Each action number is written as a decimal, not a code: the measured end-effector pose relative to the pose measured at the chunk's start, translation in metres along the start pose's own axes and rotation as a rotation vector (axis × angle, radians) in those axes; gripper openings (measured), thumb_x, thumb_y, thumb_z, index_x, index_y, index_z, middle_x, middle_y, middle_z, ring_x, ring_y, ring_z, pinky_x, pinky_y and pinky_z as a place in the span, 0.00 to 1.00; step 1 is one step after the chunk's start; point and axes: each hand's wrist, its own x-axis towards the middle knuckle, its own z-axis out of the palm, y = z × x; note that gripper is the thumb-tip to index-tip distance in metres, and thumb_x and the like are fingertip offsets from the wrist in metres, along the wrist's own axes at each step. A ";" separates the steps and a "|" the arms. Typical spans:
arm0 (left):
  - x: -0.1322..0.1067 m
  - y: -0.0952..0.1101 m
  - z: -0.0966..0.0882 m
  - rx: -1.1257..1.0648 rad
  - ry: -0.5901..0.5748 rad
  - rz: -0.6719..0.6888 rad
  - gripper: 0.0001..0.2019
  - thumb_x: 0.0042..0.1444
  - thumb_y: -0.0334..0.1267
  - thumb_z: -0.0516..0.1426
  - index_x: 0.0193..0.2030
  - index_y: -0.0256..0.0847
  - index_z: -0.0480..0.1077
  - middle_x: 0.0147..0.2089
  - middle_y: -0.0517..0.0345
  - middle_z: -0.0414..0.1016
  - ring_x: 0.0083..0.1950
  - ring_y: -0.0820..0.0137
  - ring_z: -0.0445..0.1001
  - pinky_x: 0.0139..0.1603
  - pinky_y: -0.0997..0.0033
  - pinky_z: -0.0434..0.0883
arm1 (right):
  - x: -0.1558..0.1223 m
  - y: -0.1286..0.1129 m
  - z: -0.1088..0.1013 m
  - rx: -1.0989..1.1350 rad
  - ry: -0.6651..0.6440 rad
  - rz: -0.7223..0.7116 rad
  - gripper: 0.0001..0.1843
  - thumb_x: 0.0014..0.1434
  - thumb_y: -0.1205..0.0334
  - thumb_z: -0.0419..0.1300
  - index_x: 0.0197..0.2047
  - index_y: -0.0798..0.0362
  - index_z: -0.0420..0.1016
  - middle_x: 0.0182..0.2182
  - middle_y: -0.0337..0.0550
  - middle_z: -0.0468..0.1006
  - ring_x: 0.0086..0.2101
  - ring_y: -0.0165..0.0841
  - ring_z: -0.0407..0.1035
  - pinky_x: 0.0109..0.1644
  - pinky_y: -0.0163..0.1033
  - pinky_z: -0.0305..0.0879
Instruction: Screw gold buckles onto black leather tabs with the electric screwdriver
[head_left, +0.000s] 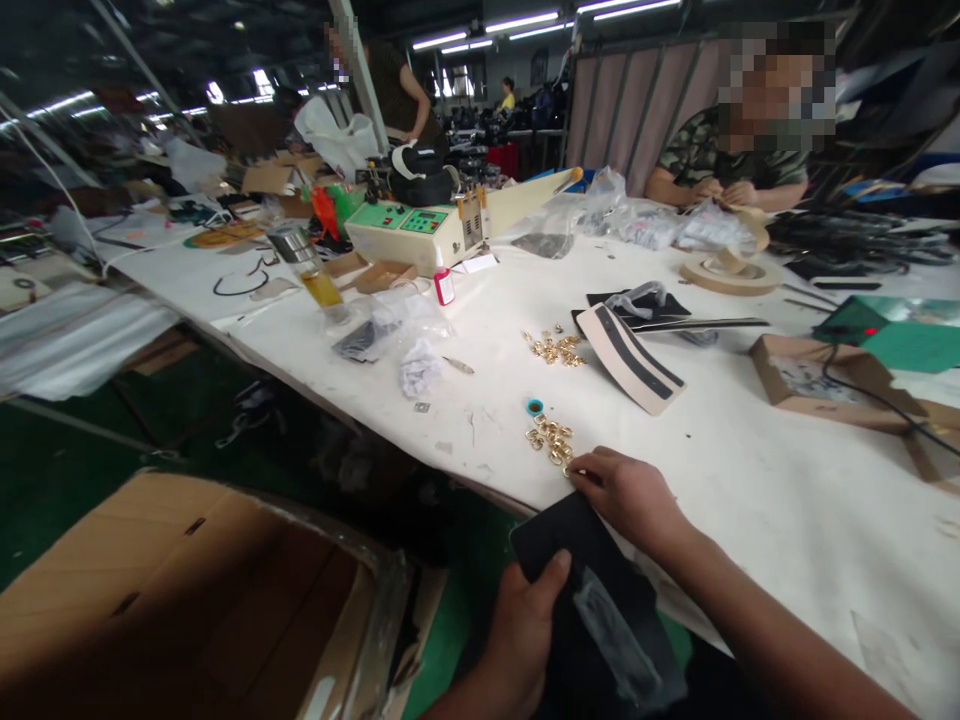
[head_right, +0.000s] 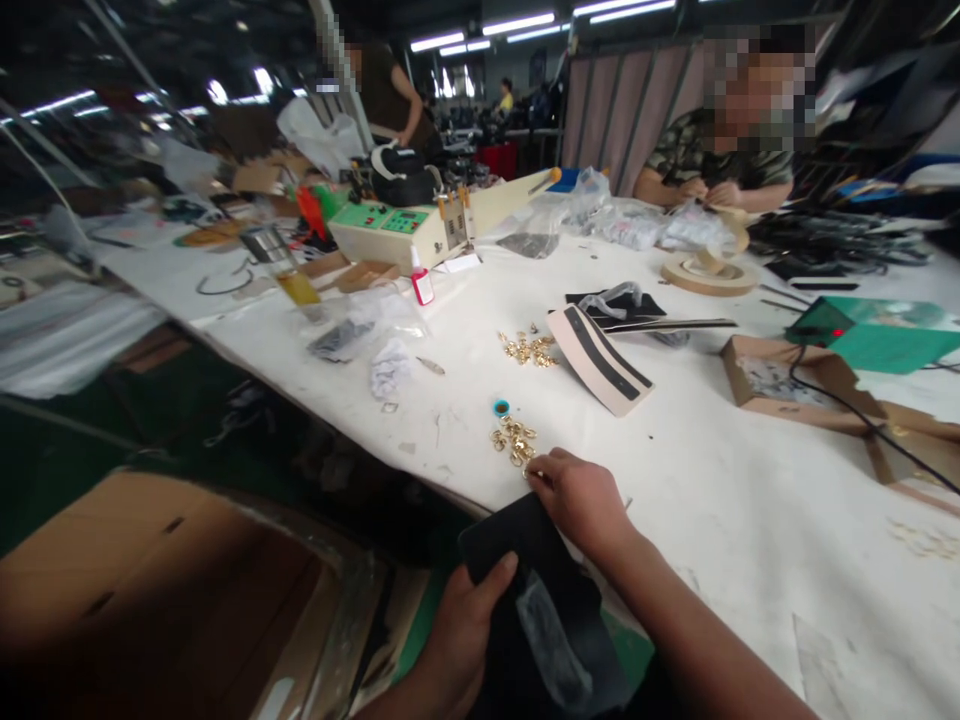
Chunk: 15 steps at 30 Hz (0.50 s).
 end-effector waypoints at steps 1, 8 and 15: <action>0.000 0.000 -0.001 -0.001 -0.008 0.008 0.27 0.55 0.52 0.72 0.55 0.34 0.81 0.53 0.40 0.86 0.54 0.47 0.84 0.61 0.50 0.76 | -0.001 0.000 -0.001 -0.016 -0.007 0.008 0.12 0.70 0.57 0.57 0.45 0.43 0.83 0.44 0.38 0.84 0.39 0.37 0.78 0.42 0.41 0.65; -0.005 0.004 -0.001 -0.005 -0.044 0.028 0.27 0.57 0.52 0.71 0.55 0.34 0.81 0.52 0.41 0.86 0.52 0.49 0.84 0.58 0.52 0.78 | -0.007 0.003 -0.011 -0.059 -0.054 0.137 0.08 0.66 0.56 0.61 0.44 0.44 0.81 0.39 0.36 0.82 0.36 0.35 0.75 0.40 0.39 0.61; -0.010 0.003 0.000 0.029 -0.035 0.022 0.26 0.55 0.53 0.71 0.53 0.34 0.82 0.48 0.42 0.87 0.48 0.51 0.85 0.56 0.53 0.78 | -0.011 0.008 -0.018 -0.105 -0.018 0.230 0.08 0.63 0.55 0.61 0.38 0.45 0.82 0.40 0.38 0.83 0.38 0.39 0.76 0.38 0.41 0.58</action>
